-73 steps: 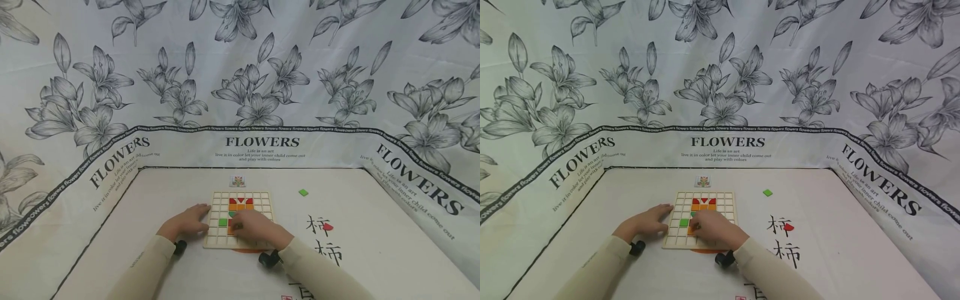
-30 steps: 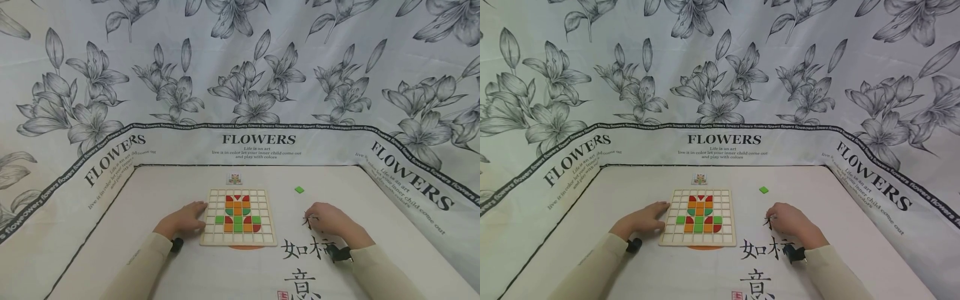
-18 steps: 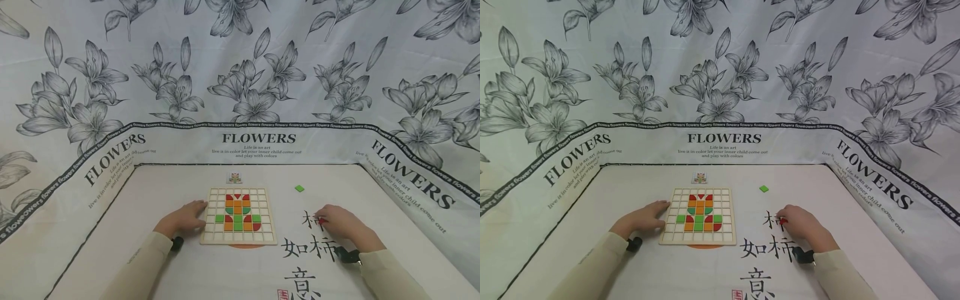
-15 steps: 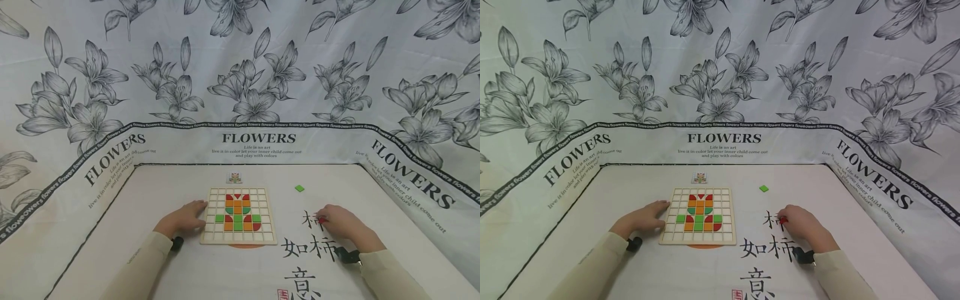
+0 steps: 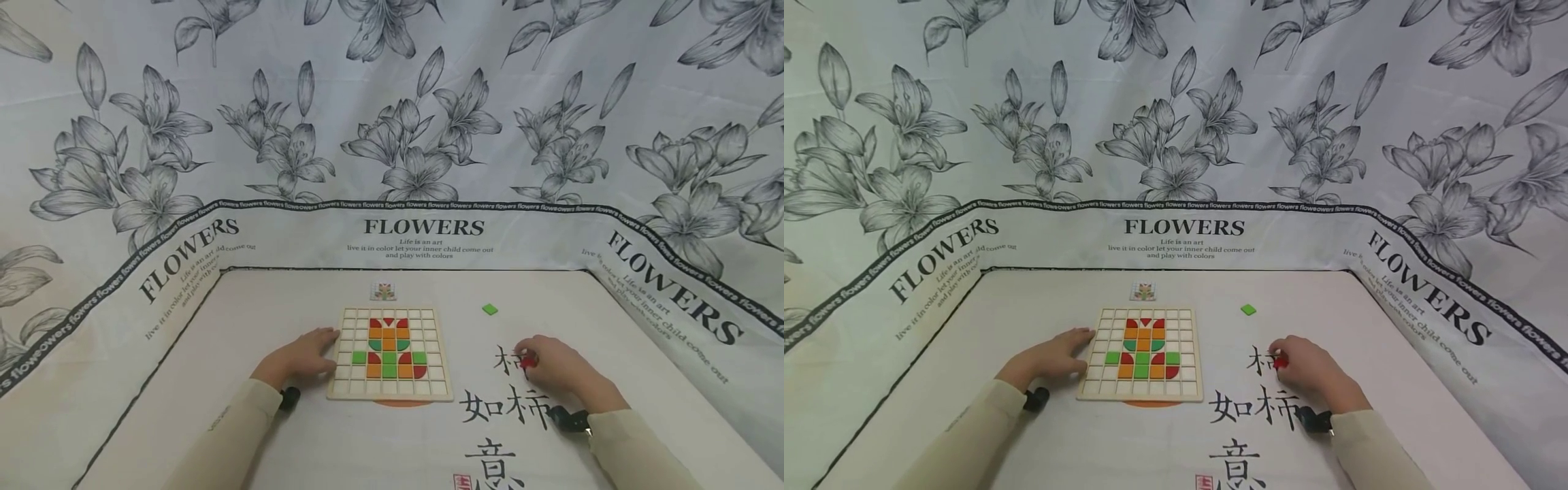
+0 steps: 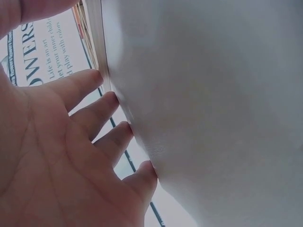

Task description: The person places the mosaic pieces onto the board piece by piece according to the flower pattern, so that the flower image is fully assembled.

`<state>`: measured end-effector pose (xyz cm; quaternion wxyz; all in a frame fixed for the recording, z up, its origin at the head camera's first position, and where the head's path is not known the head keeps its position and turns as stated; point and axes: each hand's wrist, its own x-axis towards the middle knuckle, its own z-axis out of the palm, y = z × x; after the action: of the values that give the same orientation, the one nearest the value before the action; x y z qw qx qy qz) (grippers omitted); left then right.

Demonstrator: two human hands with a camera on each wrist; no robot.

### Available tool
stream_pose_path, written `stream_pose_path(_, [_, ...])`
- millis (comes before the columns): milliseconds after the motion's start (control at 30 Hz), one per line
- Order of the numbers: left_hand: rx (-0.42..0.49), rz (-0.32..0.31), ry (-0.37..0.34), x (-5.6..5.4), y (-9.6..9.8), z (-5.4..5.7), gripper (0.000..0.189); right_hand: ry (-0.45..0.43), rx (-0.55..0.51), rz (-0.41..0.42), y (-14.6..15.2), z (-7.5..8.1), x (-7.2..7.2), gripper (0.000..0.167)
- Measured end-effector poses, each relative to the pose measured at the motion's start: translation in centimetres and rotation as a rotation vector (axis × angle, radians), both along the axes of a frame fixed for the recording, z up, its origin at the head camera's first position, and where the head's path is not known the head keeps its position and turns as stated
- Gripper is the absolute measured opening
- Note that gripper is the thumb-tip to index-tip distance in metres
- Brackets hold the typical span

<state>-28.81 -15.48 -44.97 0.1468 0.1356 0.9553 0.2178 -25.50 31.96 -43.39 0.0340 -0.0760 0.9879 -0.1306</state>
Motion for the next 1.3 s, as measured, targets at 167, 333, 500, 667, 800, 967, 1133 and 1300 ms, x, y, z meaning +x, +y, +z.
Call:
stream_pose_path(167, [-0.005,-0.009,0.006,0.1,0.0,0.1,0.078,0.066,0.023,0.032,-0.3,-0.2,0.1,0.043])
stream_pose_path(333, [-0.010,-0.005,0.004,0.1,0.1,0.2,0.078,0.102,0.006,0.071,-1.0,-0.1,-0.2,0.033])
stream_pose_path(500, [-0.014,-0.006,0.004,0.1,0.1,0.1,0.079,0.081,-0.039,0.085,-2.3,0.2,-0.1,0.030])
stream_pose_path(667, [-0.012,-0.007,0.010,-0.1,-0.1,0.0,0.078,0.065,-0.061,0.120,-3.9,0.6,-0.1,0.027])
stream_pose_path(800, [-0.009,-0.011,0.010,-0.1,-0.1,-0.2,0.078,0.037,-0.079,0.139,-5.0,0.6,-0.3,0.026])
stream_pose_path(967, [-0.017,-0.014,0.012,-0.1,-0.2,-0.1,0.077,0.010,-0.090,0.172,-6.3,0.6,-0.3,0.022])
stream_pose_path(1133, [-0.008,-0.012,0.011,-0.1,-0.2,0.1,0.078,-0.010,-0.132,0.182,-8.2,1.1,-0.2,0.020])
stream_pose_path(1300, [0.002,-0.014,0.006,-0.2,-0.1,-0.1,0.079,0.011,-0.185,0.245,-10.0,1.1,-0.3,0.019])
